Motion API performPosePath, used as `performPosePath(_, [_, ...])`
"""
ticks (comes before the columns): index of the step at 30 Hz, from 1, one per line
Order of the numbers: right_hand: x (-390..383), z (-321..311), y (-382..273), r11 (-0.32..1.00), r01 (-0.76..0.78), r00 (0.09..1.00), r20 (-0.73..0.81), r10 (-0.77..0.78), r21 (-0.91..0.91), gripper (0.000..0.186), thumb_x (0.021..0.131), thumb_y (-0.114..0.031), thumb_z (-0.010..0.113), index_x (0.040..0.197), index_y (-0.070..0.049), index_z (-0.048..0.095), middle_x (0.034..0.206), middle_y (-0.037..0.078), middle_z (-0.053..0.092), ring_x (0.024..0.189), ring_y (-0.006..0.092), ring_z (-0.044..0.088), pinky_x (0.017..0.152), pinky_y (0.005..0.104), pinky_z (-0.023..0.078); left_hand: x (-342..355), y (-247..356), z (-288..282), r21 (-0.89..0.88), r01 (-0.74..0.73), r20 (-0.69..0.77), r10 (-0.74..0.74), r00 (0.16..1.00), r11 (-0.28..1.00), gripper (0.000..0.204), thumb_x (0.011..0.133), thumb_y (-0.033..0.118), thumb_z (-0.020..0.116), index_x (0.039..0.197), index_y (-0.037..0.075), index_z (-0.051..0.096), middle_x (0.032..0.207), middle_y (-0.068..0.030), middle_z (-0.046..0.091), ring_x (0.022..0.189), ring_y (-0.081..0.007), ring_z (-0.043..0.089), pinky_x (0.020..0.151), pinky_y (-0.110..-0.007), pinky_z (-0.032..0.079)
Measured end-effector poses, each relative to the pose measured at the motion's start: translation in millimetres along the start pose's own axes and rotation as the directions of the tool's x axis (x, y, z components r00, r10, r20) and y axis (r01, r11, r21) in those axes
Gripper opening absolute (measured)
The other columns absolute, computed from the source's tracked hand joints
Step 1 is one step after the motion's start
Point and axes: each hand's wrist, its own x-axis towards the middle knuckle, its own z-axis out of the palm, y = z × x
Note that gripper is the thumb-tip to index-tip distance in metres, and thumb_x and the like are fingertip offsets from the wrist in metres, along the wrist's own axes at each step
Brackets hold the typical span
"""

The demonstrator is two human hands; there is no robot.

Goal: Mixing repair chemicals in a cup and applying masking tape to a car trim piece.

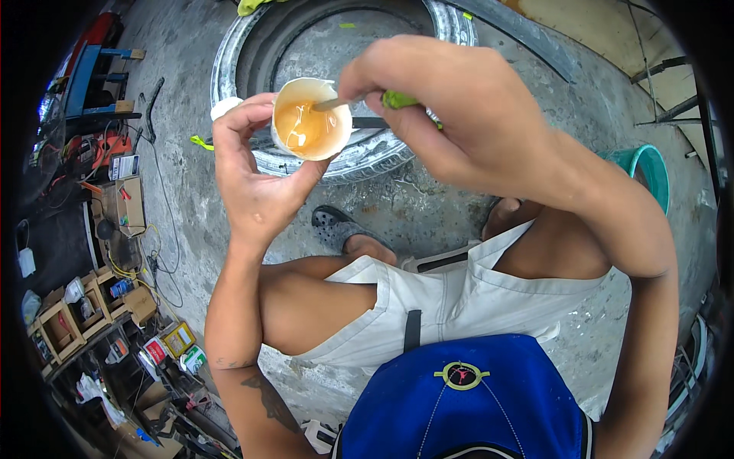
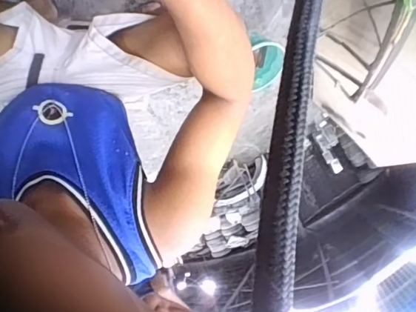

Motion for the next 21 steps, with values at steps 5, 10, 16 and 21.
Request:
performPosePath(5, [4.5,-11.0,-7.8,0.992,0.003,0.999,0.051,-0.010,0.124,0.024,0.082,0.011,0.060,0.102,0.000,0.066,0.090,0.013,0.069,0.080,0.0237,0.070,0.071,0.0318,0.054,-2.0,-0.6,-1.2,-0.035,0.004,0.018,-0.004,1.000,0.999,0.071,0.066,0.004,0.091,0.120,0.005,0.045,0.128,-0.0173,0.056,0.118,-0.0244,0.057,0.103,-0.038,0.045])
performPosePath(10, [2.0,-8.2,-4.8,0.981,0.046,0.998,0.030,-0.052,0.190,0.021,0.083,0.008,0.064,0.102,-0.002,0.067,0.092,0.011,0.069,0.079,0.0249,0.069,0.069,0.0320,0.053,-0.1,0.1,-0.6,-0.097,-0.054,-0.042,0.050,0.998,0.994,0.069,0.065,0.003,0.090,0.118,0.005,0.046,0.125,-0.0183,0.058,0.114,-0.0245,0.059,0.100,-0.037,0.046])
performPosePath(16, [1.7,-8.8,-11.7,0.989,0.132,0.991,0.045,-0.129,-0.072,0.031,0.074,0.010,0.064,0.102,-0.004,0.067,0.088,0.012,0.066,0.076,0.0310,0.066,0.063,0.0367,0.052,-1.1,1.2,-0.3,-0.098,-0.091,-0.049,0.087,0.995,0.991,0.068,0.066,0.004,0.090,0.118,0.005,0.046,0.125,-0.0187,0.058,0.116,-0.0252,0.059,0.101,-0.037,0.046])
performPosePath(21, [-1.7,-9.3,-6.0,0.986,0.093,0.988,0.135,-0.074,-0.141,0.036,0.071,0.012,0.062,0.103,-0.003,0.068,0.087,0.012,0.066,0.075,0.0297,0.066,0.062,0.0367,0.052,-0.6,-0.2,-2.2,-0.070,-0.079,-0.017,0.078,0.997,0.994,0.069,0.066,0.003,0.089,0.119,0.004,0.045,0.125,-0.0186,0.058,0.115,-0.0247,0.059,0.101,-0.037,0.046])
